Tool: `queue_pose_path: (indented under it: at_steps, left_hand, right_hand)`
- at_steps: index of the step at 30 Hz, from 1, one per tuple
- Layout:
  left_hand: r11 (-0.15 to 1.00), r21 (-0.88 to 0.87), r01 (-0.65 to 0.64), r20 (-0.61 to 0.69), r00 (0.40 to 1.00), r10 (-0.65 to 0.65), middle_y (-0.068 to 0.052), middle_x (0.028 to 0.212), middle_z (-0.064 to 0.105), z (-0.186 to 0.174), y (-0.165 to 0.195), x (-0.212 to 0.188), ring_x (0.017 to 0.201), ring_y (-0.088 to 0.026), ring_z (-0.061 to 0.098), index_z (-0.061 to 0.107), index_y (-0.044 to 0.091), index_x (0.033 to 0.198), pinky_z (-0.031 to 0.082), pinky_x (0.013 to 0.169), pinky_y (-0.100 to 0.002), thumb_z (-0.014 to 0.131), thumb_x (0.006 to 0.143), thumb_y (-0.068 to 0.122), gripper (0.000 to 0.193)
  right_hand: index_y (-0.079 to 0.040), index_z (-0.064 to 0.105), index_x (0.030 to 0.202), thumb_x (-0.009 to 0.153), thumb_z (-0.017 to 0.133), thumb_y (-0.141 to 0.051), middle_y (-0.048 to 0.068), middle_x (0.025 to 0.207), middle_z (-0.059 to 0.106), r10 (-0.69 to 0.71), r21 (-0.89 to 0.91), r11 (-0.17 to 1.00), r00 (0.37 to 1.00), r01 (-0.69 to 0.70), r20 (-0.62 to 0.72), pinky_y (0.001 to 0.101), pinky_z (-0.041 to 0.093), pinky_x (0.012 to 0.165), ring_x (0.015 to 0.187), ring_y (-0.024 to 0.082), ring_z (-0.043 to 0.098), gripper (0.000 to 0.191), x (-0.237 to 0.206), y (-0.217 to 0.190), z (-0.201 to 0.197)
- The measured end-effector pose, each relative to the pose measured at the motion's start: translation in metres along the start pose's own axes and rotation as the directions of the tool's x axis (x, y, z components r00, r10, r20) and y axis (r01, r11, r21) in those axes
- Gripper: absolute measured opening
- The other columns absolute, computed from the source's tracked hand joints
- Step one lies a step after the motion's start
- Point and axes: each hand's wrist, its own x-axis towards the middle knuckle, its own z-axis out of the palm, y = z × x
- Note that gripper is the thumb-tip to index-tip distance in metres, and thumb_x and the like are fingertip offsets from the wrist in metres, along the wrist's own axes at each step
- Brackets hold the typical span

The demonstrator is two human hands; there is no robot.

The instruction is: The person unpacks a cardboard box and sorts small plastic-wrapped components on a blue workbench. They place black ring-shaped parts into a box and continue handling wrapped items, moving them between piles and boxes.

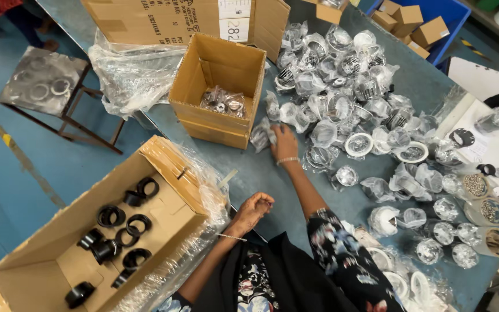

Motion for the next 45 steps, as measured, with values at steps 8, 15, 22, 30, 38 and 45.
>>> queue_pose_path:
  at_steps: [8,15,22,30,38,45]
  left_hand:
    - [0.998,-0.001,-0.067,-0.143,0.988,0.066,-0.008,0.11,0.058,0.008,0.009,0.03,0.091,-0.014,0.056,0.059,0.009,0.121,0.049,0.076,-0.03,0.069,0.088,0.007,0.035]
    - [0.767,0.619,-0.168,-0.318,0.839,0.441,-0.021,0.129,0.05,0.034,0.039,0.049,0.119,-0.038,0.051,0.051,0.006,0.129,0.041,0.107,-0.048,0.076,0.084,0.013,0.052]
    - [0.525,0.835,-0.165,-0.291,0.677,0.676,-0.028,0.154,0.04,0.034,0.054,0.107,0.145,-0.046,0.038,0.047,-0.002,0.137,0.033,0.12,-0.052,0.075,0.08,0.008,0.064]
    - [0.449,0.893,0.038,-0.289,0.813,0.506,-0.021,0.143,0.048,0.015,0.072,0.117,0.136,-0.043,0.043,0.053,0.011,0.141,0.036,0.116,-0.052,0.083,0.072,0.014,0.075]
    - [0.684,0.642,0.347,-0.571,0.811,0.125,-0.028,0.131,0.045,0.031,0.063,0.118,0.123,-0.045,0.047,0.057,0.008,0.133,0.043,0.104,-0.053,0.097,0.066,0.043,0.086]
    - [0.916,-0.317,0.247,-0.075,0.956,-0.284,-0.007,0.113,0.065,0.034,0.047,0.098,0.104,-0.024,0.065,0.062,0.009,0.126,0.054,0.092,-0.048,0.079,0.085,0.031,0.05]
  right_hand:
    - [-0.008,0.061,0.12,0.099,0.068,-0.038,0.01,0.099,0.07,0.333,0.676,0.712,0.939,-0.187,-0.091,0.0295,0.052,0.078,0.087,0.016,0.065,0.038,-0.089,0.053,-0.017]
    - [-0.007,0.074,0.106,0.096,0.068,-0.042,0.004,0.1,0.074,0.304,0.702,0.645,0.944,-0.301,0.125,0.0291,0.053,0.079,0.089,0.014,0.067,0.037,-0.116,0.073,-0.024]
    - [-0.007,0.057,0.11,0.072,0.082,-0.018,0.021,0.131,0.055,0.18,0.337,0.921,0.98,-0.197,0.083,0.0489,0.043,0.103,0.122,0.04,0.049,0.047,-0.112,0.036,0.017]
    - [-0.014,0.054,0.133,0.059,0.087,-0.017,0.018,0.116,0.05,0.137,0.447,0.858,0.951,-0.254,0.278,0.0468,0.041,0.1,0.113,0.041,0.048,0.081,-0.126,0.054,-0.018]
    - [-0.006,0.049,0.115,0.065,0.086,-0.013,0.012,0.107,0.055,0.165,0.604,0.747,0.958,-0.278,0.236,0.0391,0.049,0.09,0.1,0.033,0.058,0.062,-0.159,0.081,-0.004]
    - [-0.013,0.058,0.124,0.077,0.074,-0.003,0.002,0.114,0.065,0.307,0.817,0.119,0.804,-0.564,0.51,0.0334,0.054,0.092,0.107,0.019,0.065,0.05,-0.187,0.136,-0.047]
